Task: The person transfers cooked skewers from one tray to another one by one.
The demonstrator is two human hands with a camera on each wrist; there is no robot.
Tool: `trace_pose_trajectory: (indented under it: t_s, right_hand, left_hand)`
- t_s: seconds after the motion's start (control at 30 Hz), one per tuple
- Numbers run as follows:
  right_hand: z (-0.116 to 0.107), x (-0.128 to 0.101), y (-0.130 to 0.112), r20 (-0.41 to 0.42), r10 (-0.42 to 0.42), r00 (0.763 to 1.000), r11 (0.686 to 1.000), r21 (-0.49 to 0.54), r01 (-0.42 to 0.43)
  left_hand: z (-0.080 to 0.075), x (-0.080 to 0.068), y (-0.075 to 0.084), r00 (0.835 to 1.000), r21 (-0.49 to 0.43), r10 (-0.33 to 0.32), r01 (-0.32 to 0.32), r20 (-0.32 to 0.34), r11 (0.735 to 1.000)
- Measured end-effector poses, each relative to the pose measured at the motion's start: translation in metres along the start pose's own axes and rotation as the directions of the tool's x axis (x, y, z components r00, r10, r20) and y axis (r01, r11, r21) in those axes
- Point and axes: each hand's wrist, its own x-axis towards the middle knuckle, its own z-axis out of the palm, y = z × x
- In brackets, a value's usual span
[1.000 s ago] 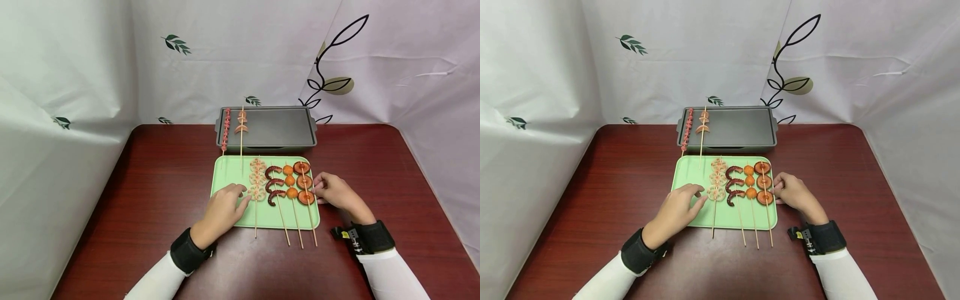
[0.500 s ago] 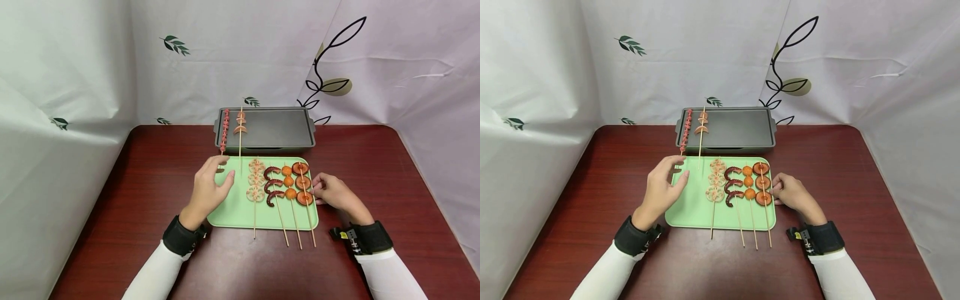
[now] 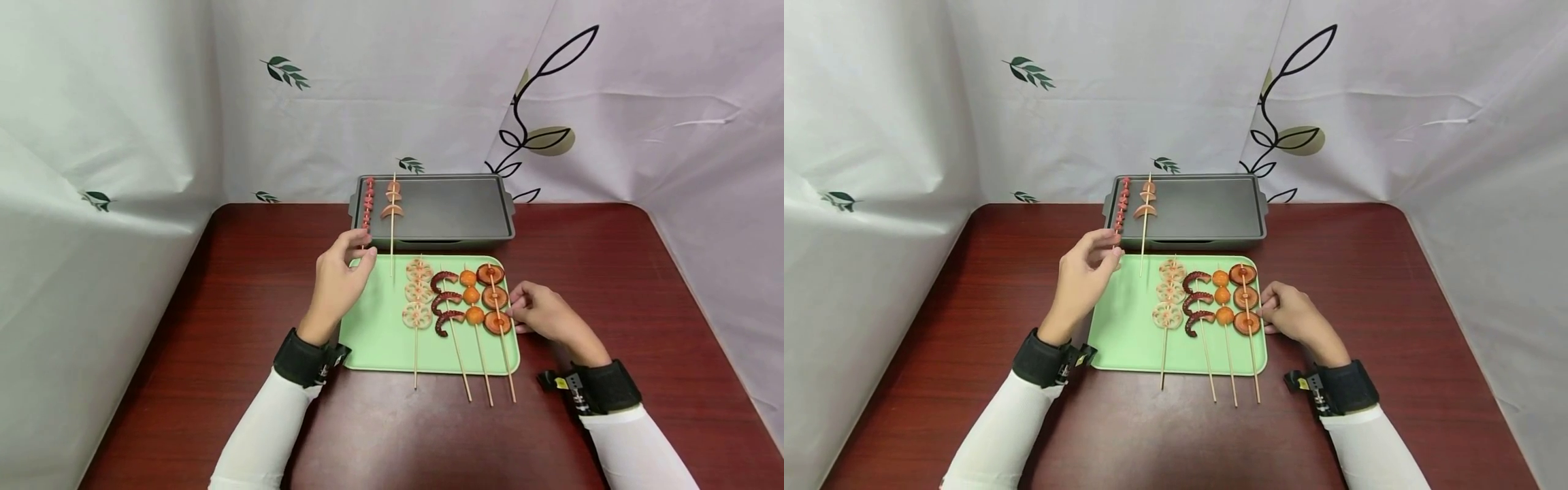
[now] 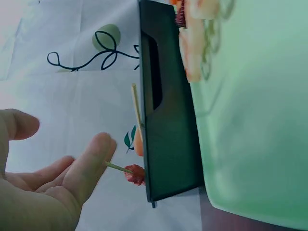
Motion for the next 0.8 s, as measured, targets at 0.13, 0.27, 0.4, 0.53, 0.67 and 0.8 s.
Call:
trace_pose_trajectory:
  t_s: [0.13, 0.27, 0.4, 0.53, 0.67, 0.8]
  right_hand:
    - [0.0, 0.0, 0.001, -0.003, 0.0, 1.0, 1.0, -0.005, 0.0]
    - [0.0, 0.001, 0.002, -0.005, -0.006, 1.0, 1.0, -0.004, 0.006]
    - [0.0, 0.001, 0.002, -0.003, -0.008, 1.0, 1.0, 0.001, 0.008]
    - [0.0, 0.001, 0.001, -0.002, -0.005, 1.0, 1.0, 0.0, 0.005]
    - [0.0, 0.0, 0.001, 0.0, -0.004, 1.0, 1.0, -0.002, 0.004]
    - [0.0, 0.0, 0.0, 0.001, -0.005, 1.0, 1.0, 0.0, 0.005]
  left_hand:
    - [0.003, 0.009, 0.004, 0.997, 0.019, -0.062, 0.061, 0.054, 0.998]
    - [0.006, 0.017, 0.007, 0.992, 0.041, -0.111, 0.108, 0.066, 0.993]
    - [0.008, 0.023, 0.011, 0.981, 0.053, -0.166, 0.161, 0.106, 0.986]
    - [0.011, 0.029, 0.01, 0.969, 0.102, -0.192, 0.178, 0.155, 0.979]
    - [0.014, 0.033, 0.008, 0.966, 0.161, -0.188, 0.16, 0.178, 0.974]
    - [0.016, 0.035, 0.007, 0.961, 0.192, -0.194, 0.156, 0.197, 0.969]
